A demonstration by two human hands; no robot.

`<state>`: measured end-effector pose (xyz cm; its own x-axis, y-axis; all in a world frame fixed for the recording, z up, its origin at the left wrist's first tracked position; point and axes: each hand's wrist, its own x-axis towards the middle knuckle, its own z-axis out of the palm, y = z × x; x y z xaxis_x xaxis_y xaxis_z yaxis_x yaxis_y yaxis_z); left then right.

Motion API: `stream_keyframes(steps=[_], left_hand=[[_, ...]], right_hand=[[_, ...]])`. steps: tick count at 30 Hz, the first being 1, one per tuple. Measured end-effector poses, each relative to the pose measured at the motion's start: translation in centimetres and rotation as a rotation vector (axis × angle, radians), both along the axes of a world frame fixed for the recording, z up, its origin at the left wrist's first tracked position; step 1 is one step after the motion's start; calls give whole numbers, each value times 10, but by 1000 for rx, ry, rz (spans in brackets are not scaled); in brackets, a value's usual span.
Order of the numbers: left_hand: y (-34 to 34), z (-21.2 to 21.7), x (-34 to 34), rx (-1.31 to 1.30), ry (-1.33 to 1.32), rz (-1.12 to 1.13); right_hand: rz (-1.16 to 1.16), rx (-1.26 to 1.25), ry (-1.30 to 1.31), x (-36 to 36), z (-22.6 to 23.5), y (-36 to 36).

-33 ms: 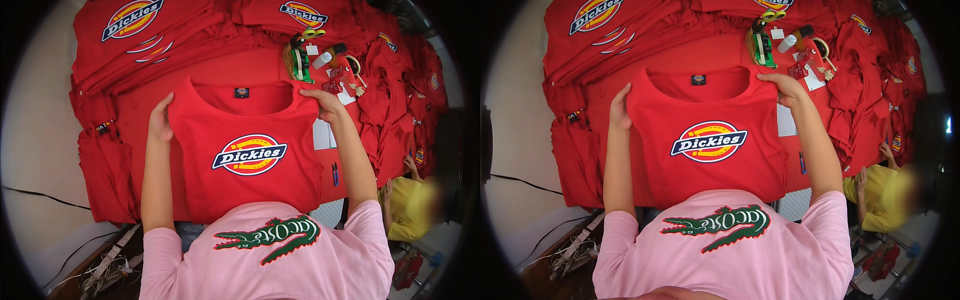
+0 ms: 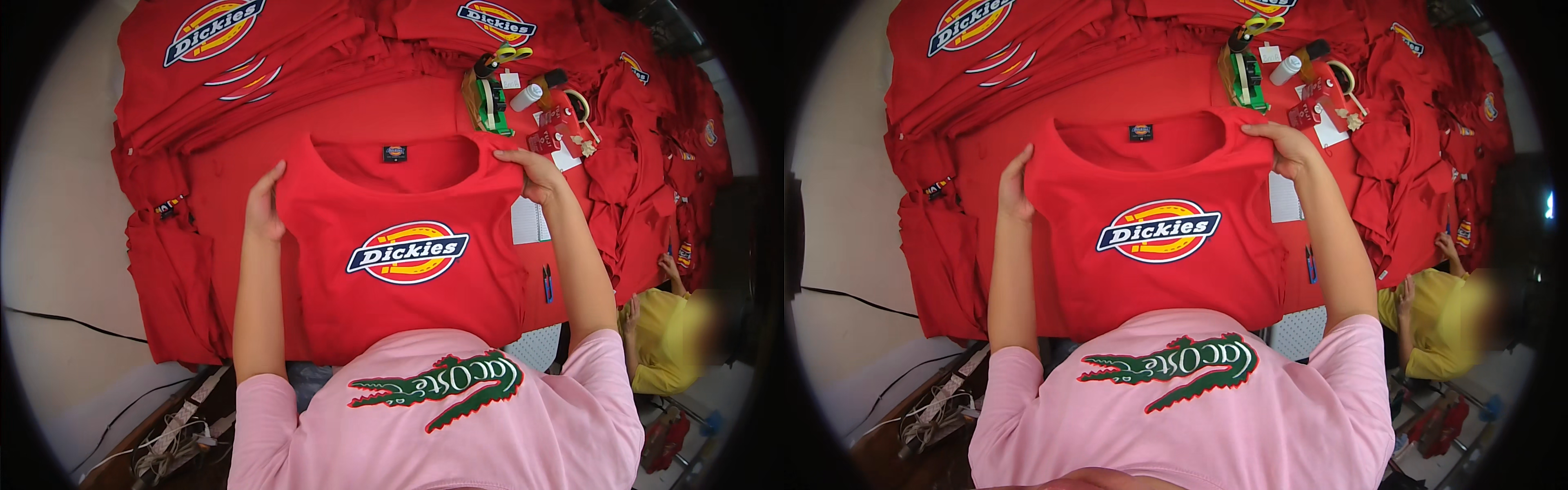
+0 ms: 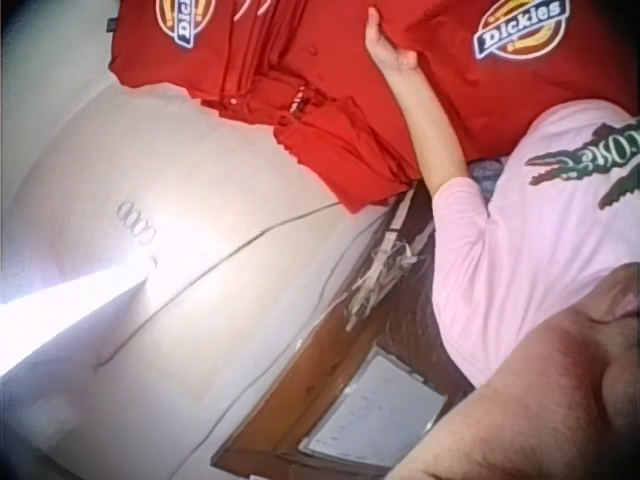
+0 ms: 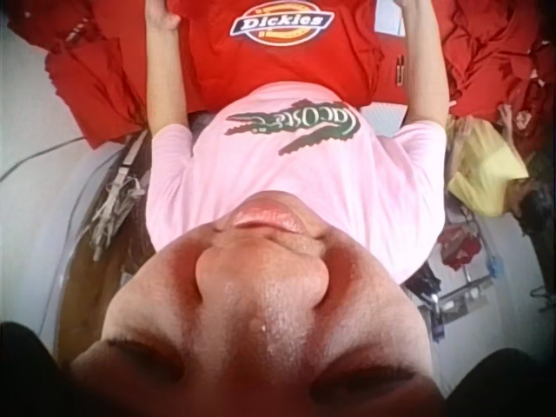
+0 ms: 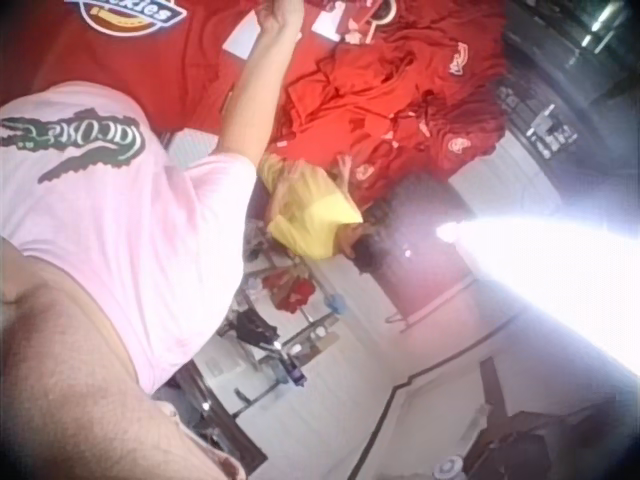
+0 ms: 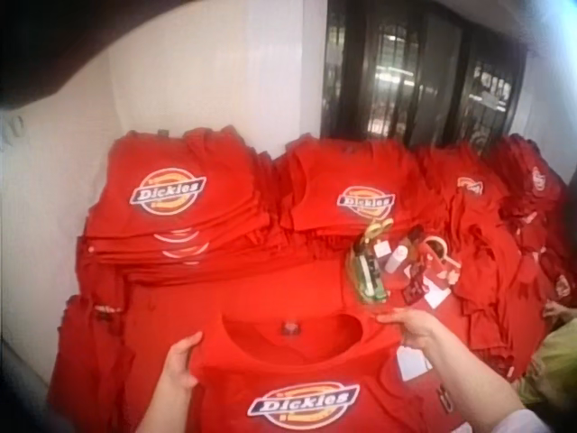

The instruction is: The person folds red t-shirts at a workstation, using a small blue tool to tuck in the collar area of each shirt, and stacks them on a table.

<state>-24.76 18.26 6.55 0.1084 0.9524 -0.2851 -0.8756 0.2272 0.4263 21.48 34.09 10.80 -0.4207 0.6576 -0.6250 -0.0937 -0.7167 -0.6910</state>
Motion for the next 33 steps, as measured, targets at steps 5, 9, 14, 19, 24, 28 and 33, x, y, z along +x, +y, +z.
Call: stream_keyframes(steps=[5, 9, 14, 19, 24, 28, 33], left_hand=[[-75, -40, 70, -101, -179, 132], [-67, -28, 80, -38, -287, 83], [-25, 12, 42, 100, -221, -165], [21, 99, -5, 477, -199, -266], [23, 130, -1, 365, 137, -192], [11, 131, 0, 365, 100, -158], [-14, 150, -14, 446, 133, -118]], right_hand=[[-328, -186, 397, -9, -32, -75], [-376, -285, 655, -33, -55, -100], [-132, -120, 696, -20, -18, -46], [2, 246, 771, -17, 91, -8], [48, 292, 593, -38, 99, -27], [69, 296, 578, -26, 100, -36], [94, 434, 691, -16, 148, -42]])
